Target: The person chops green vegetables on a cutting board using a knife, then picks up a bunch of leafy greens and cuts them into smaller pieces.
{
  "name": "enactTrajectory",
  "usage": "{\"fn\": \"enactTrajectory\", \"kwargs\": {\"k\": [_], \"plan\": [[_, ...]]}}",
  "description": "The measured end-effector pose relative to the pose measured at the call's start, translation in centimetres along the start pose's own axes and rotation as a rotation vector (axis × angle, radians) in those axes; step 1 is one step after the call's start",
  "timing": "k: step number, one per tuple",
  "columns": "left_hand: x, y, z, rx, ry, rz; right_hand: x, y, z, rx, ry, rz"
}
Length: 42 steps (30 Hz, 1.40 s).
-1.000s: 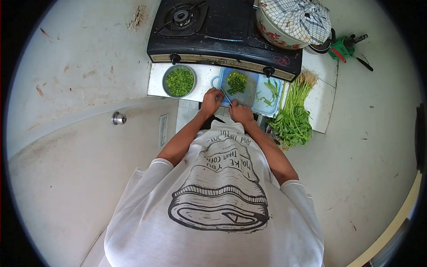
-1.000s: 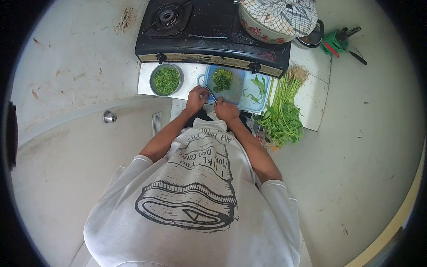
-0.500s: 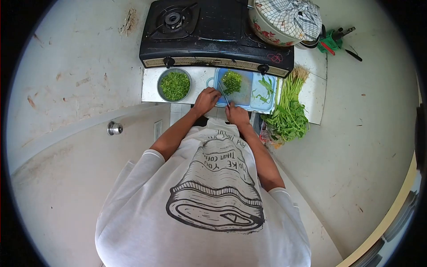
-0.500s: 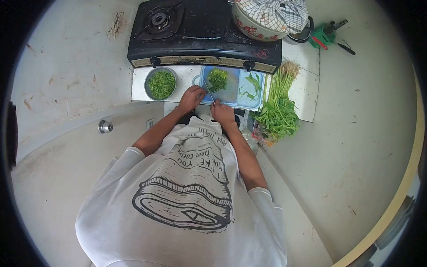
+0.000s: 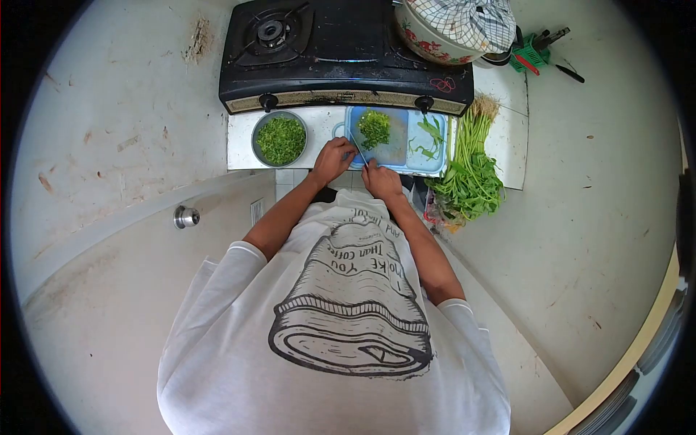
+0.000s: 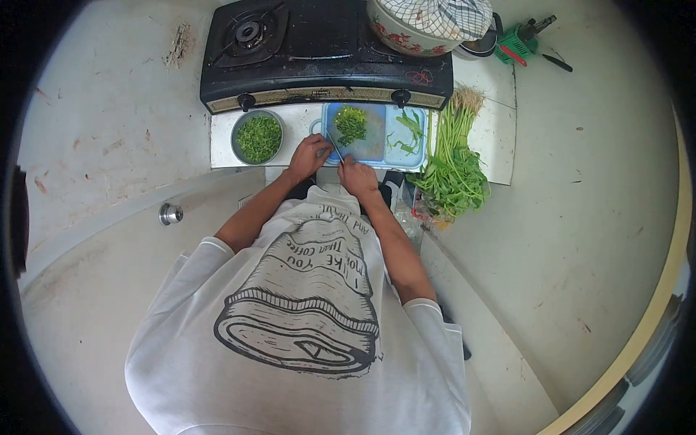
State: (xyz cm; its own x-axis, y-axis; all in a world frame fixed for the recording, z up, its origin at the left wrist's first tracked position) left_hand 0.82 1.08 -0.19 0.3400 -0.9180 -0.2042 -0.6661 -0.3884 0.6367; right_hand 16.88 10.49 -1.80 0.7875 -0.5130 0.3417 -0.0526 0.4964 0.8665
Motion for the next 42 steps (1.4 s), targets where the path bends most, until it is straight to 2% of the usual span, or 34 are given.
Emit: {"fn": "enactTrajectory", "kwargs": {"k": [12, 21, 27, 33, 36, 42], "plan": [[0.9, -0.3, -0.1, -0.035, -0.027, -0.006, -0.5, 0.7, -1.0, 0.005, 0.027, 0.012], [0.7, -0.3, 0.0, -0.041, -0.036, 0.000, -0.9, 0.1, -0.8, 0.050, 0.039, 0.118], [0.9, -0.4, 0.0, -0.032, -0.008, -0.007, -1.2, 0.8, -0.3, 0.024, 0.033, 0.106], [1.0, -0.6, 0.2, -0.016, 0.004, -0.035, -0.7, 0.9, -1.0, 0.035, 0.072, -0.012], [1.0, -0.6, 0.1, -0.036, 0.034, -0.020, -0.8, 0.6, -1.3, 0.029, 0.081, 0.066], [1.3, -0.9, 0.2, -0.025, 0.073, -0.033, -0.9, 0.4, -0.9, 0.065, 0.102, 0.060]]}}
Point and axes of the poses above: each hand's wrist, its own x-axis away from the middle knuckle, its own y-axis out of the back of the hand, z = x × y, the point moved 3 cm from there along -x, towards the middle knuckle, and after that the axes turned 5 degrees about -y, right-handed, at the moved point
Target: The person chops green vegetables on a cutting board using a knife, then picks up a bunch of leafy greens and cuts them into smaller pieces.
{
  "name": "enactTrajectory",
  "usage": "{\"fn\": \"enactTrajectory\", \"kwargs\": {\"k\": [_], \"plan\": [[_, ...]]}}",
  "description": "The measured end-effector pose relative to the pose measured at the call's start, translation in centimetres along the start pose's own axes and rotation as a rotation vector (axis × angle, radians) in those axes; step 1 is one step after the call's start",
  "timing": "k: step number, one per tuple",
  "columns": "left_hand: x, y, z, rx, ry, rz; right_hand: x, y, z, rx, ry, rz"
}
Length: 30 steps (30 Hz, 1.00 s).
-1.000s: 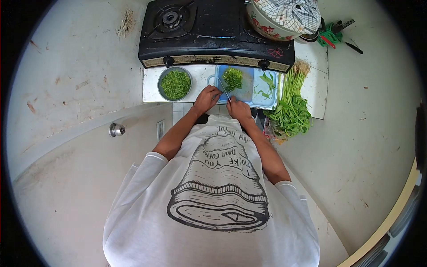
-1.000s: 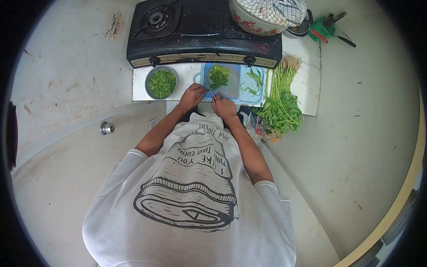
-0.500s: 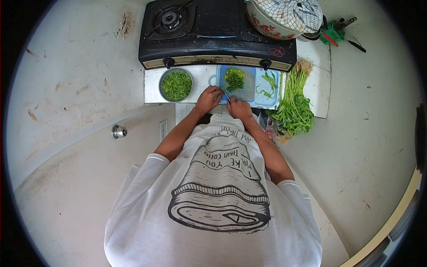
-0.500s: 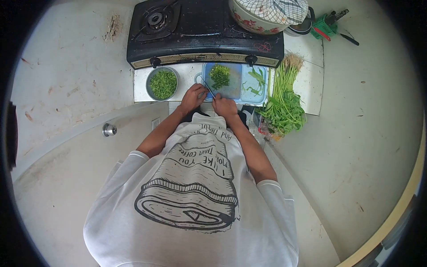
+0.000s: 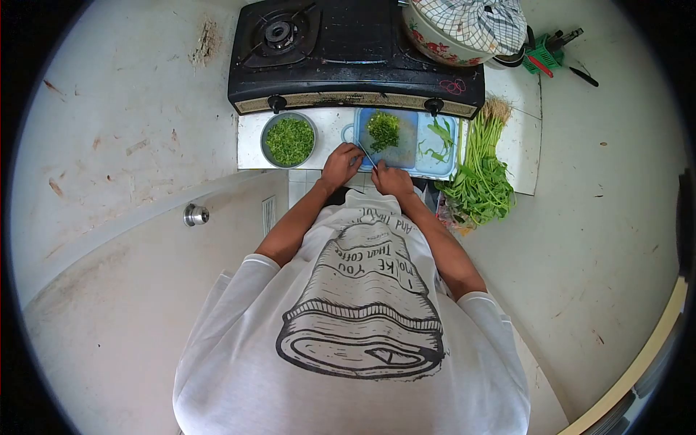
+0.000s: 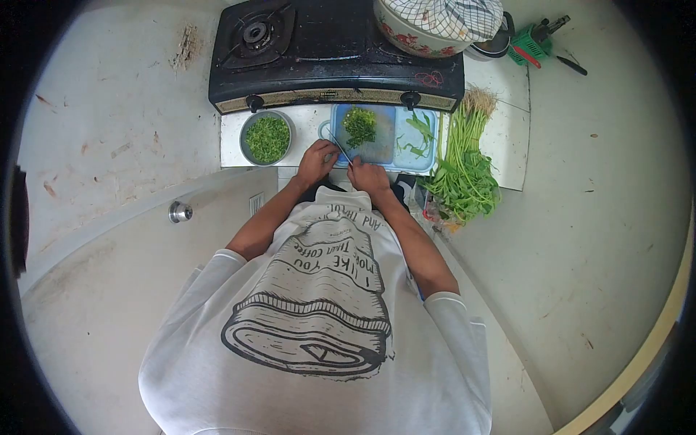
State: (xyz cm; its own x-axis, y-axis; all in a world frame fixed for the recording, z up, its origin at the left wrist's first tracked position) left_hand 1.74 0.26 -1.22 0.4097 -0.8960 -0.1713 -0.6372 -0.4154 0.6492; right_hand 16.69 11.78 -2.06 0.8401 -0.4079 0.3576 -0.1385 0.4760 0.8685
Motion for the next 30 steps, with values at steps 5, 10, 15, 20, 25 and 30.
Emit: {"fn": "enactTrajectory", "kwargs": {"k": [5, 10, 15, 20, 25, 30], "plan": [[0.0, 0.1, -0.6, 0.022, 0.024, -0.022, -0.2, 0.1, 0.0, 0.009, 0.013, -0.044], [-0.1, 0.1, -0.8, 0.070, 0.139, -0.038, 0.2, 0.8, -0.5, 0.013, 0.017, -0.027], [0.0, 0.0, -0.9, 0.094, 0.183, -0.081, 0.3, 0.8, -1.2, 0.017, 0.019, -0.008], [0.0, -0.2, -0.8, 0.143, 0.260, -0.098, 0.6, 0.7, -1.0, -0.017, 0.040, 0.004], [0.1, -0.2, -0.7, 0.125, 0.208, -0.127, 0.6, 0.6, -1.1, -0.037, 0.051, -0.006], [0.4, -0.4, -0.3, 0.091, 0.184, -0.120, 0.5, 0.7, -0.9, -0.052, 0.041, 0.020]]}}
Point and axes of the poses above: each hand's wrist, its own x-axis away from the middle knuckle, its own y-axis out of the back of the hand, z = x × y, the point moved 3 cm from there along -x, towards the middle knuckle, and after that the axes turned 5 degrees about -y, right-handed, at the moved point
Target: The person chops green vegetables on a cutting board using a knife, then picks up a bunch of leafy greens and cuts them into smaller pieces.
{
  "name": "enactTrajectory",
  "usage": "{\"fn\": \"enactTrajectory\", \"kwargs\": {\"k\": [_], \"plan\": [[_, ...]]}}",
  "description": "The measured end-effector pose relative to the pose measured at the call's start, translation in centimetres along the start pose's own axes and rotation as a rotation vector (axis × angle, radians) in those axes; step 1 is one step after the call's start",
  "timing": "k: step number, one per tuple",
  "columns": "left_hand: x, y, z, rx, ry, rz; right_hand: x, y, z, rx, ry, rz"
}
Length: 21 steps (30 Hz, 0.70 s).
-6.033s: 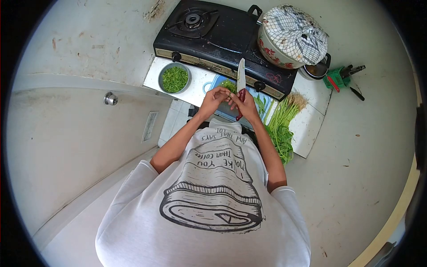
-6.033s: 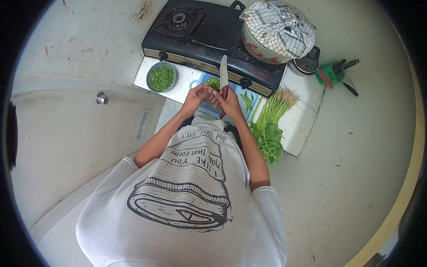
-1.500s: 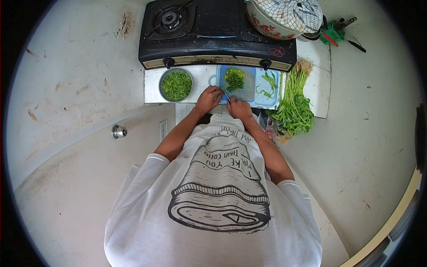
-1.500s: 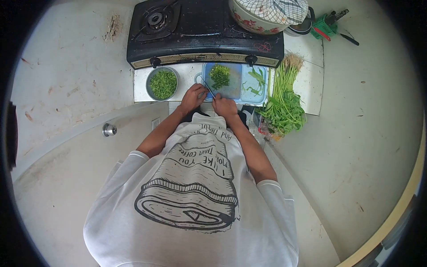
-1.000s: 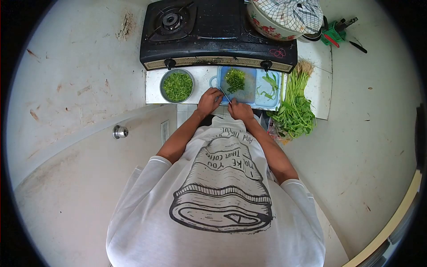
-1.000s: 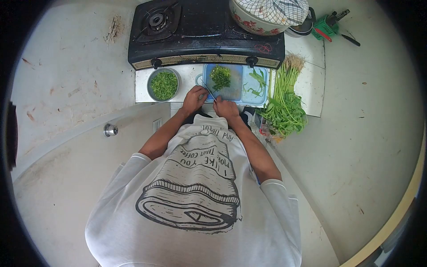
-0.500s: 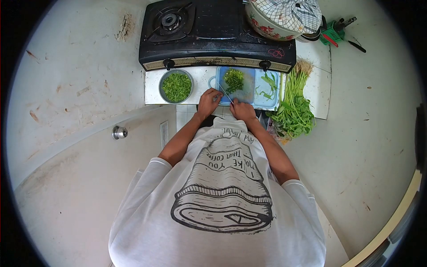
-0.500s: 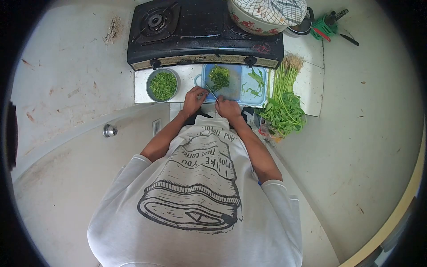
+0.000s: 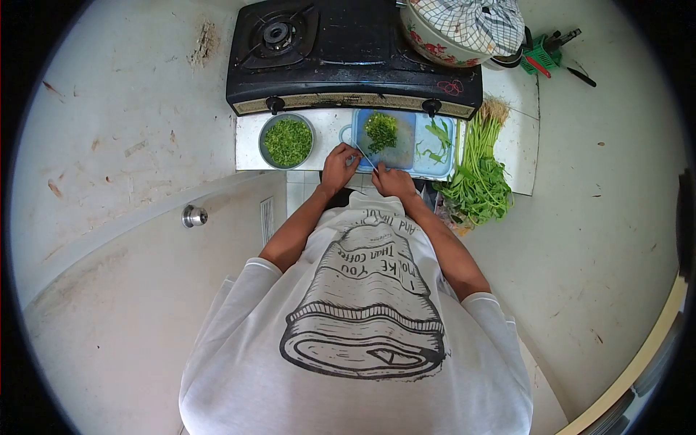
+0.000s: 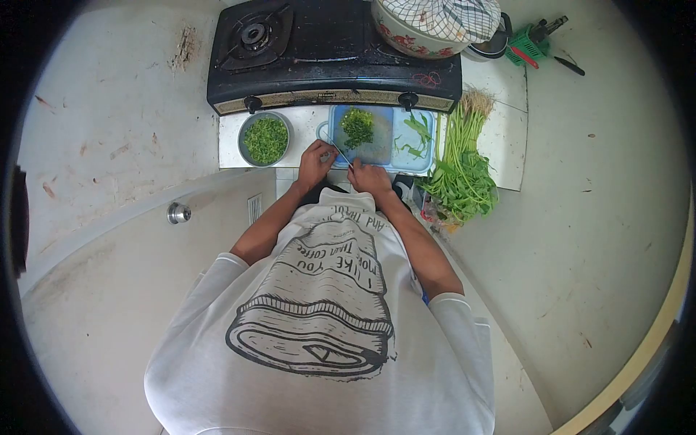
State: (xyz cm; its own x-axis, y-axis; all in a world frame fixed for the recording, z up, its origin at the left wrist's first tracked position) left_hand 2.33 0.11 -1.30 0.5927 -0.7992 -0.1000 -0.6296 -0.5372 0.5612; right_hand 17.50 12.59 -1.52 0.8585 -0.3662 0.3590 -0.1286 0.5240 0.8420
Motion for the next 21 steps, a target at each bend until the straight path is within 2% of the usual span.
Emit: {"fn": "enactTrajectory", "kwargs": {"k": [9, 18, 21], "plan": [[0.19, 0.41, -0.55, -0.051, -0.048, 0.026, -0.98, 0.20, 0.69, 0.034, -0.029, 0.032], [0.34, 0.38, -0.71, -0.029, 0.033, 0.049, -0.68, 0.13, 0.14, 0.012, -0.038, 0.032], [0.34, 0.28, -0.64, -0.026, 0.004, 0.023, -0.46, 0.27, 0.59, 0.020, -0.020, 0.047]]}}
Point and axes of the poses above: each hand's wrist, its own x-axis away from the middle knuckle, its own y-axis out of the back of the hand, z = x × y, the point moved 3 cm from there along -x, towards the middle knuckle, and after that the axes turned 5 degrees about -y, right-handed, at the moved point
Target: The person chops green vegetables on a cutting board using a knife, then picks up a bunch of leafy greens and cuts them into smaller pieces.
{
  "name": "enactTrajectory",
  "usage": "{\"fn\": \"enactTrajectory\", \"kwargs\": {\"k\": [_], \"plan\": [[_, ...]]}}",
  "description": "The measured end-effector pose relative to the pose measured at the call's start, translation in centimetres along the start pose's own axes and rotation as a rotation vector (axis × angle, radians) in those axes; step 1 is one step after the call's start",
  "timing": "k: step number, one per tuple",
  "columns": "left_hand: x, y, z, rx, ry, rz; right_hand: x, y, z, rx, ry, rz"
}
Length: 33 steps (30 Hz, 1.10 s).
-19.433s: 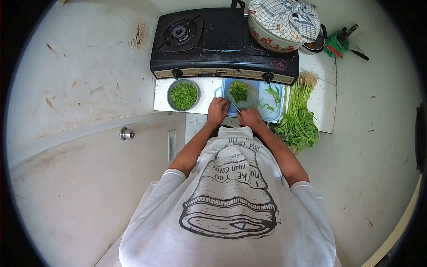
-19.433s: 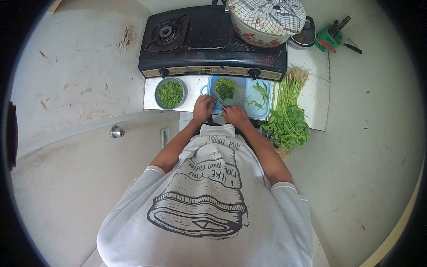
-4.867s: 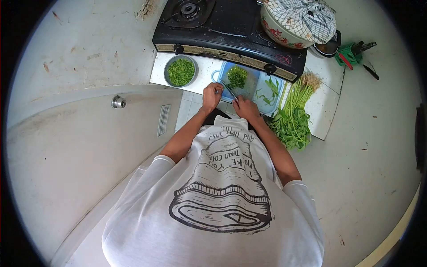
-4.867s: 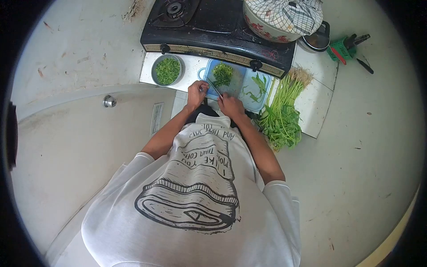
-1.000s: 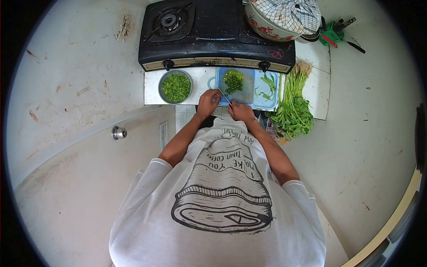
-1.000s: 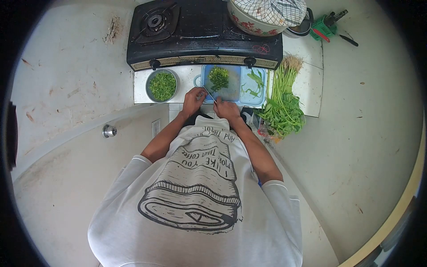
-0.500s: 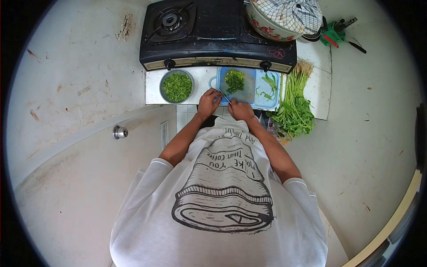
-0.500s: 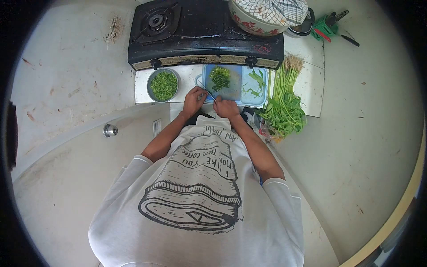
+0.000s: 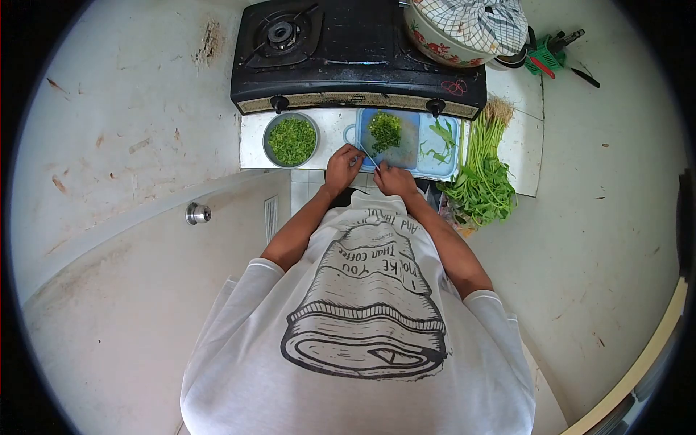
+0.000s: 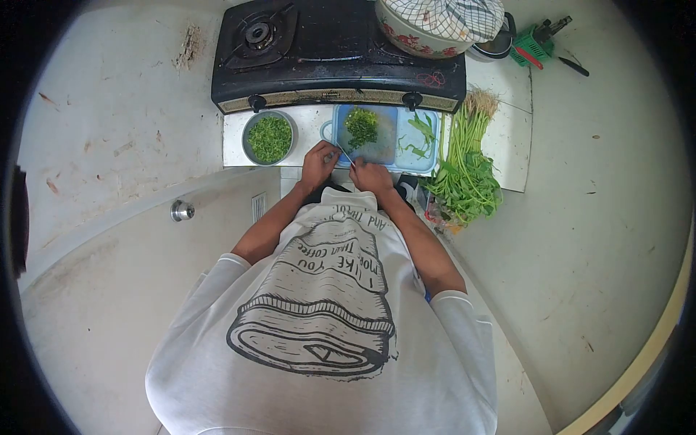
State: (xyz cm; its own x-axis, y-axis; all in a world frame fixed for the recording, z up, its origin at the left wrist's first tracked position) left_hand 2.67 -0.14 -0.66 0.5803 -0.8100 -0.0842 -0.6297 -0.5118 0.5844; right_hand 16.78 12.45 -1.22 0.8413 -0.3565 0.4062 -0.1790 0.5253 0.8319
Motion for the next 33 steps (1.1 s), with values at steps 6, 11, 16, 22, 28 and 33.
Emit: {"fn": "enactTrajectory", "kwargs": {"k": [6, 11, 16, 22, 28, 33], "plan": [[0.0, -0.3, 0.1, 0.014, 0.048, -0.003, -0.3, 0.3, 0.5, -0.039, -0.018, 0.025], [-0.1, -0.6, 0.3, 0.049, 0.088, -0.043, -0.4, -0.1, 0.0, -0.003, -0.026, 0.022], [0.1, -0.7, 0.5, 0.074, 0.159, -0.090, -0.1, -0.2, -0.5, -0.016, -0.038, 0.018], [0.0, -0.7, 0.2, 0.047, 0.140, -0.069, 0.3, 0.2, 0.0, -0.022, -0.005, 0.007], [0.0, -0.5, -0.1, -0.023, 0.071, -0.050, -0.3, -0.2, 0.1, -0.039, 0.000, 0.020], [0.1, -0.3, -0.5, -0.020, 0.092, -0.038, -0.2, -0.4, -0.1, -0.046, -0.007, 0.002]]}}
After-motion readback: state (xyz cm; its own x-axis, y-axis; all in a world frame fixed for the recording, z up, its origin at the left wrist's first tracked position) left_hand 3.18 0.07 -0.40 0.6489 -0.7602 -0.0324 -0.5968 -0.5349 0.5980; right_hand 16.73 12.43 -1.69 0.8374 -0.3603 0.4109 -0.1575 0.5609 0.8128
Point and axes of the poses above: each hand's wrist, its own x-axis away from the middle knuckle, its own y-axis out of the back of the hand, z = x × y, the point moved 3 cm from there along -x, towards the middle knuckle, and after that the axes turned 5 degrees about -y, right-handed, at the moved point
